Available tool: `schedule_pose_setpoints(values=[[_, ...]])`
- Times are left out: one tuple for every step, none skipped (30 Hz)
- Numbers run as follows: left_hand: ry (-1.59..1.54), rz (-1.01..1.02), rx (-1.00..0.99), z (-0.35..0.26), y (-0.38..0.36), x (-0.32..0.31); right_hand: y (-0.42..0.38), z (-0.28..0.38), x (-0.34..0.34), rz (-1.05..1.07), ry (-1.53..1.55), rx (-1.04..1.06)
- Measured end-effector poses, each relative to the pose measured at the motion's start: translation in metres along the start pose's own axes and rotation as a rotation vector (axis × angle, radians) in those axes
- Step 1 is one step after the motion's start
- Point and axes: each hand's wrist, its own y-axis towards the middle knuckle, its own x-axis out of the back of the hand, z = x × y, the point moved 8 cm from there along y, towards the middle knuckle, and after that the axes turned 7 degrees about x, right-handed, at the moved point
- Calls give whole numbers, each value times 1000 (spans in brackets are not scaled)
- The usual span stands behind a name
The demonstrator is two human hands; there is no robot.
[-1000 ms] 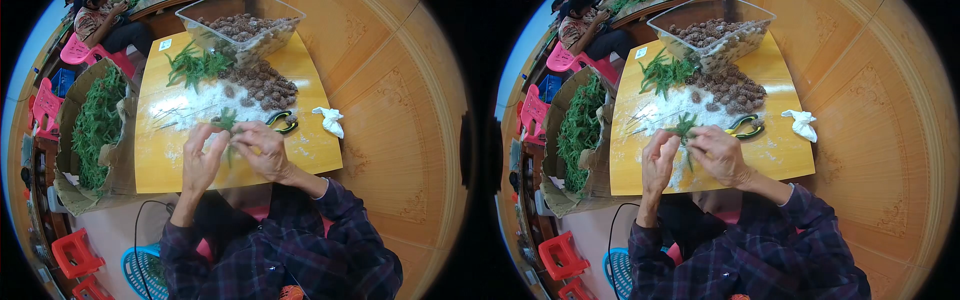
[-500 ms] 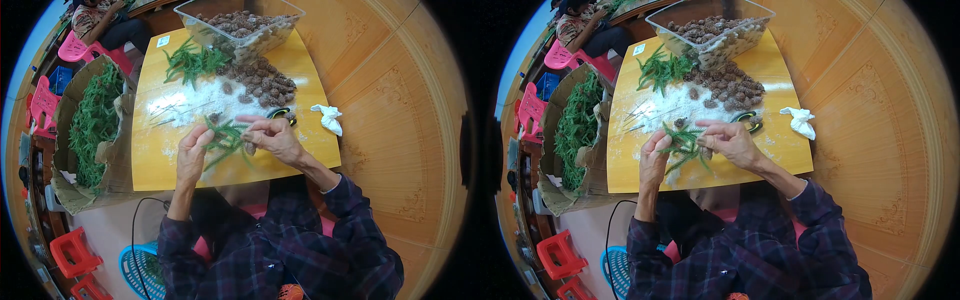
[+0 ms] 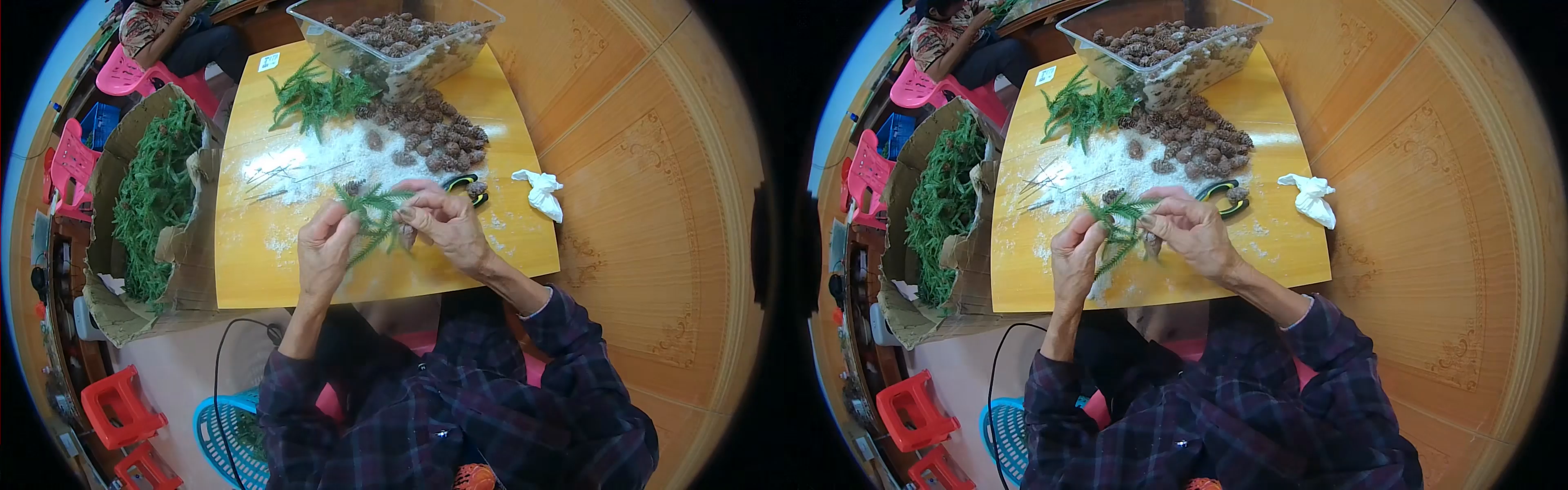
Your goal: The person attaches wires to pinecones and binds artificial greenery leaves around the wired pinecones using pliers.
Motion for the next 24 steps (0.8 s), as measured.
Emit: schedule_pose_setpoints(values=[[77, -20, -65, -4, 0, 1, 2, 11, -1, -34, -47, 141], [137, -49, -134, -11, -1, 1, 2, 22, -2, -36, -121, 223], [197, -78, -201, -19, -1, -1, 2, 35, -4, -44, -196, 304], [257, -106, -270, -26, -3, -4, 1, 46, -7, -20, -297, 326], [266, -117, -306, -29, -4, -6, 0, 57, -11, 4, -398, 347], [274, -127, -342, -32, -5, -8, 0, 61, -14, 17, -440, 346], [281, -139, -379, -35, -6, -11, 1, 63, -18, 30, -483, 345], [279, -139, -345, -35, -6, -12, 2, 64, -20, 44, -525, 343], [277, -140, -309, -36, -8, -13, 3, 63, -21, 53, -556, 342], [275, -141, -273, -35, -9, -13, 4, 62, -22, 62, -586, 341], [301, -137, -278, -35, -9, -14, 5, 60, -22, 72, -616, 339], [326, -133, -284, -35, -10, -15, 5, 59, -23, 90, -654, 364], [352, -128, -289, -35, -10, -16, 5, 57, -24, 108, -691, 388], [354, -126, -288, -34, -10, -16, 5, 57, -25, 125, -730, 412], [355, -123, -287, -33, -10, -18, 5, 56, -25, 129, -751, 415], [357, -119, -287, -32, -11, -19, 5, 56, -26, 132, -772, 419], [365, -108, -273, -31, -11, -20, 5, 56, -26, 135, -793, 423], [373, -98, -260, -32, -11, -20, 5, 56, -26, 138, -801, 434], [382, -87, -246, -31, -11, -21, 5, 56, -26, 140, -809, 445], [370, -89, -239, -30, -11, -20, 5, 56, -27, 144, -816, 456], [358, -92, -231, -29, -10, -20, 5, 58, -28, 158, -832, 471], [347, -94, -223, -28, -10, -19, 5, 61, -30, 172, -848, 486], [343, -83, -212, -28, -10, -19, 5, 63, -31, 185, -864, 500], [340, -72, -201, -28, -10, -19, 5, 62, -31, 195, -866, 478]])
